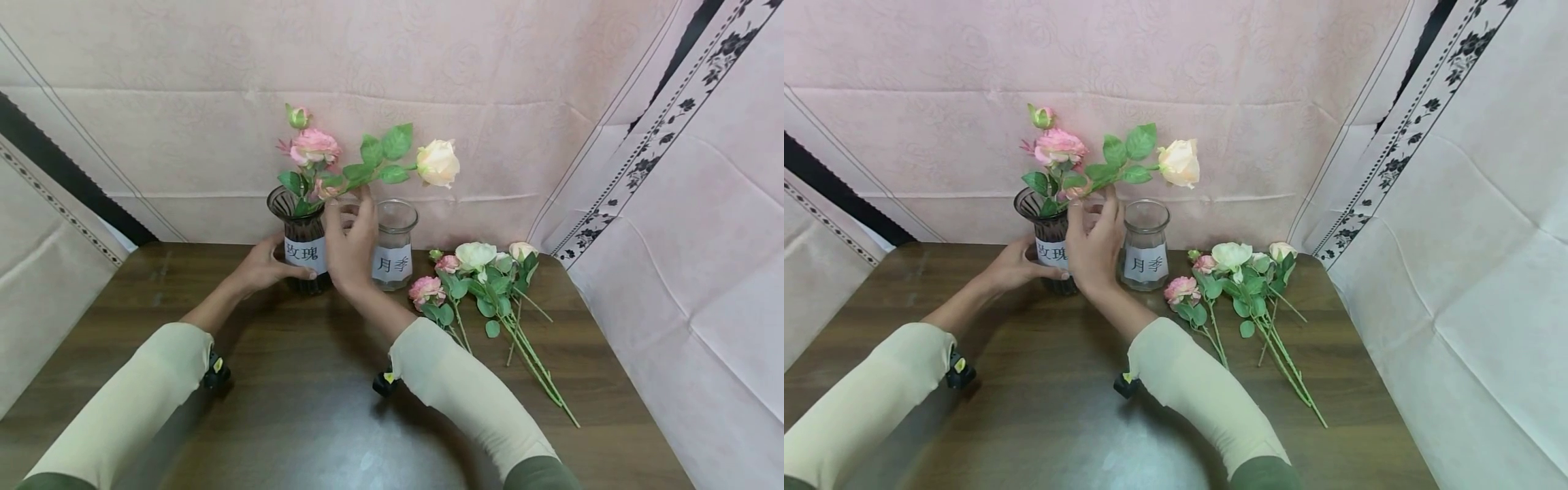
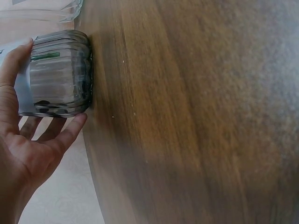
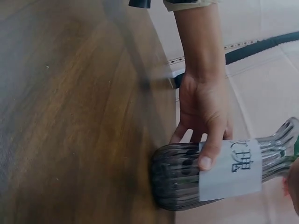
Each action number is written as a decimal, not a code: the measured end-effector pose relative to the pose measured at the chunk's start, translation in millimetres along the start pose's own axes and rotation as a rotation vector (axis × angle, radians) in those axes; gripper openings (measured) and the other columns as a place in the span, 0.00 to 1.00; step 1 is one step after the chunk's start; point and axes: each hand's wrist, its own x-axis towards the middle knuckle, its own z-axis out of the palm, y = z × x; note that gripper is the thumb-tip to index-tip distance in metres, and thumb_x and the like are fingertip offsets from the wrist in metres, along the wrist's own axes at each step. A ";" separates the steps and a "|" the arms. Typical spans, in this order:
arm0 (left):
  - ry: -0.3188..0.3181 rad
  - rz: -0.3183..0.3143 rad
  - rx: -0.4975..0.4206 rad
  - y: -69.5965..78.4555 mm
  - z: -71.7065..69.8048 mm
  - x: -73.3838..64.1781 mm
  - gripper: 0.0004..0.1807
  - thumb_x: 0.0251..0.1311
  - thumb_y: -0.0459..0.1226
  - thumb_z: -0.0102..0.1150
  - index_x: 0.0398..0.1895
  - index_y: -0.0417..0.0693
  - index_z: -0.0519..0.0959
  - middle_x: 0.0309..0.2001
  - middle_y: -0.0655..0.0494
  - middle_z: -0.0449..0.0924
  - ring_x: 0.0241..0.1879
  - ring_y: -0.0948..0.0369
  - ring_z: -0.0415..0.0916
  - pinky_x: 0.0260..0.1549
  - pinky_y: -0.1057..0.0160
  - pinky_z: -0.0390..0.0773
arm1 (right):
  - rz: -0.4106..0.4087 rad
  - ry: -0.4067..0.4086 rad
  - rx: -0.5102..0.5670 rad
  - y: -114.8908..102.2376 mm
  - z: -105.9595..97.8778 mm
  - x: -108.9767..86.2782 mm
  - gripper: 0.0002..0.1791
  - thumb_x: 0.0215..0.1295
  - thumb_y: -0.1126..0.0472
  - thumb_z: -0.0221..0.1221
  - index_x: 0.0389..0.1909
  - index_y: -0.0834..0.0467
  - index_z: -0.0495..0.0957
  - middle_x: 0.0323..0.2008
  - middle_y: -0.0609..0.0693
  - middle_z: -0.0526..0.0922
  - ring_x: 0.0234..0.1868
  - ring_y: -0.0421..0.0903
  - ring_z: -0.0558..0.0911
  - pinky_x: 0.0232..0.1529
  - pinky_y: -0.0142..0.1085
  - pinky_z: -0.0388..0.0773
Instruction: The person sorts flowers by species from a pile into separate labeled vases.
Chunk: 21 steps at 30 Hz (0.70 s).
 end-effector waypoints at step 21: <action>-0.002 0.004 0.026 -4.1 0.6 3.4 0.49 0.63 0.45 0.86 0.84 0.48 0.68 0.73 0.41 0.78 0.71 0.43 0.77 0.67 0.45 0.78 | 0.009 -0.425 -0.350 6.6 -29.5 -24.5 0.35 0.86 0.41 0.56 0.82 0.58 0.75 0.90 0.57 0.61 0.88 0.58 0.67 0.83 0.59 0.73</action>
